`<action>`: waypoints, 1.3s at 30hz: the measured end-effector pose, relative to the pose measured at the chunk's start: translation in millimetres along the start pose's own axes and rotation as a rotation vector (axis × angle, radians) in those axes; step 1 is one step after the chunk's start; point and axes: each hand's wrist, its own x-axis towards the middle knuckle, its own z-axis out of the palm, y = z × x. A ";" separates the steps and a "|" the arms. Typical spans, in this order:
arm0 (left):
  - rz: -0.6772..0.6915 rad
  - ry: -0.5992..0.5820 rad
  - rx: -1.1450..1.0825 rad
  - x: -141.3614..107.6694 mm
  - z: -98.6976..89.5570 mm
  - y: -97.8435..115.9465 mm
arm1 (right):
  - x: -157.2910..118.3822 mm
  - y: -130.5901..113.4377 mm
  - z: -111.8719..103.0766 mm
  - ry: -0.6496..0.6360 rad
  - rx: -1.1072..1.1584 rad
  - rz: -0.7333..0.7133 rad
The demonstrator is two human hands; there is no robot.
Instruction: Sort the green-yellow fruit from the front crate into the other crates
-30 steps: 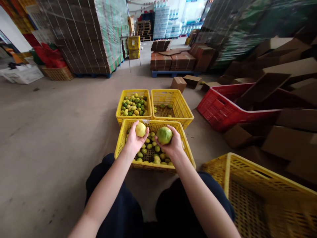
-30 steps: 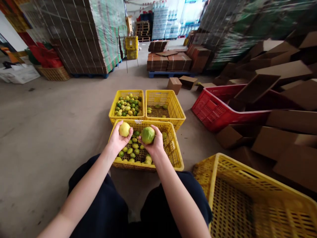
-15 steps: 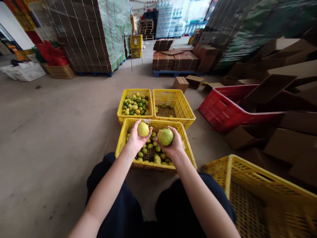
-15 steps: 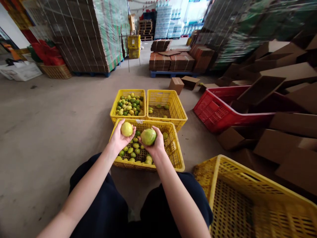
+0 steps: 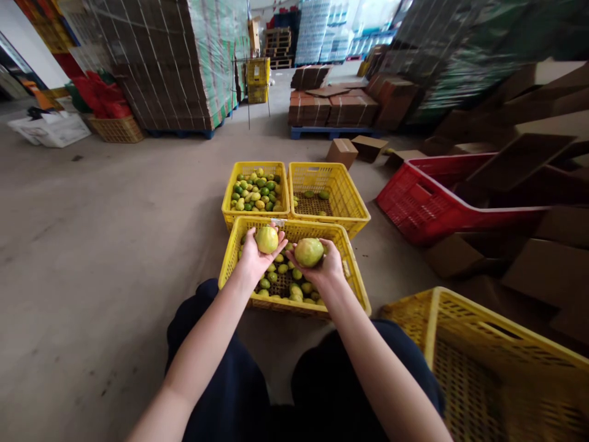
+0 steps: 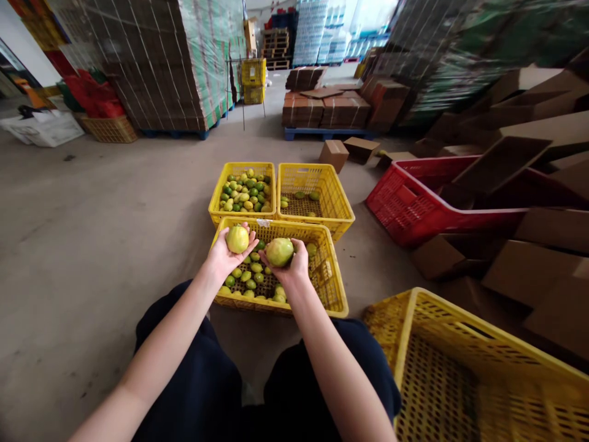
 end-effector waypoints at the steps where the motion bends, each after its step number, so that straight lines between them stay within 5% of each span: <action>1: 0.008 -0.013 -0.015 -0.1 0.7 0.6 | -0.8 -0.3 0.4 0.005 0.008 -0.016; 6: 0.073 -0.007 -0.038 -0.9 4.7 4.2 | -2.6 1.1 3.8 -0.029 -0.031 -0.058; 10: -0.015 -0.094 -0.008 -1.8 3.2 7.2 | -3.8 4.7 7.5 -0.096 -0.053 -0.037; 22: -0.042 -0.141 0.028 -1.5 2.9 7.5 | 4.5 8.7 4.4 -0.035 -0.118 0.063; 29: 0.069 -0.134 -0.007 -4.8 5.4 9.4 | -4.9 8.6 8.5 -0.063 -0.069 -0.048; 35: -0.032 -0.136 -0.026 -3.5 2.1 10.4 | 3.7 8.0 4.9 0.046 0.005 0.012; 39: 0.103 -0.051 -0.058 3.1 1.3 7.5 | 4.1 8.1 5.5 0.091 0.048 -0.032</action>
